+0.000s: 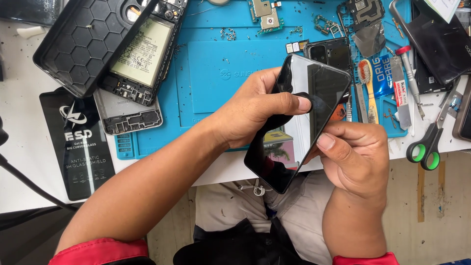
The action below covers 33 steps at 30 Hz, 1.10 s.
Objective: Disassembling a mobile phone to inspect and repair internal components like the screen and motherboard.
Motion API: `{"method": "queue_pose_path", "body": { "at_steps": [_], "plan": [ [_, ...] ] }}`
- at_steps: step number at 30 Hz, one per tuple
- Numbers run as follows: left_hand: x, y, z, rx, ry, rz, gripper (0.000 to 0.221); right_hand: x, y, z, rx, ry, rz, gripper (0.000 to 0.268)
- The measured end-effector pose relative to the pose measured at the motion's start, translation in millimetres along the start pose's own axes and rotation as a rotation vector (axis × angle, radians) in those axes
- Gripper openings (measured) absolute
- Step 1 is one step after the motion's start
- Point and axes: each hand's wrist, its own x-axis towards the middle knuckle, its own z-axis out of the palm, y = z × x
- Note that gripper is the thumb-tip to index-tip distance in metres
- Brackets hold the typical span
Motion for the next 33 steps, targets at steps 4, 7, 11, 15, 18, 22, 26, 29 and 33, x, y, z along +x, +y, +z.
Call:
{"method": "queue_pose_path", "body": {
  "at_steps": [4,7,11,15,18,22,26,29,33],
  "plan": [
    [-0.4,-0.2,-0.6,0.014,-0.020,-0.006,0.029,-1.0,-0.1,-0.8,0.000,-0.006,0.008,0.024],
    [0.0,-0.1,-1.0,0.012,-0.008,-0.023,0.032,0.4,-1.0,1.3,-0.007,-0.015,0.006,0.027],
    [0.6,-1.0,-2.2,0.027,-0.010,-0.017,0.032,1.0,0.0,0.8,0.007,-0.007,0.022,0.026],
    [0.3,0.0,-2.0,0.052,-0.032,-0.005,0.028,2.0,0.5,-0.5,0.067,-0.049,0.033,0.025],
    [0.2,0.1,-1.9,0.064,-0.037,0.008,0.027,3.2,-0.1,0.5,0.050,-0.050,0.031,0.028],
    [0.3,-0.8,-2.6,0.051,-0.040,0.007,0.029,3.0,0.2,0.0,0.067,-0.059,0.032,0.025],
    [-0.2,0.2,-2.2,0.056,-0.039,0.011,0.027,3.4,0.2,0.2,0.065,-0.057,0.035,0.025],
    [-1.6,2.3,-0.9,0.032,-0.055,0.013,0.027,3.1,1.0,1.0,0.073,-0.051,0.031,0.025],
    [-1.0,1.8,-1.6,0.049,-0.042,0.004,0.030,1.2,2.6,1.2,0.094,-0.019,0.038,0.024]
  ]
}}
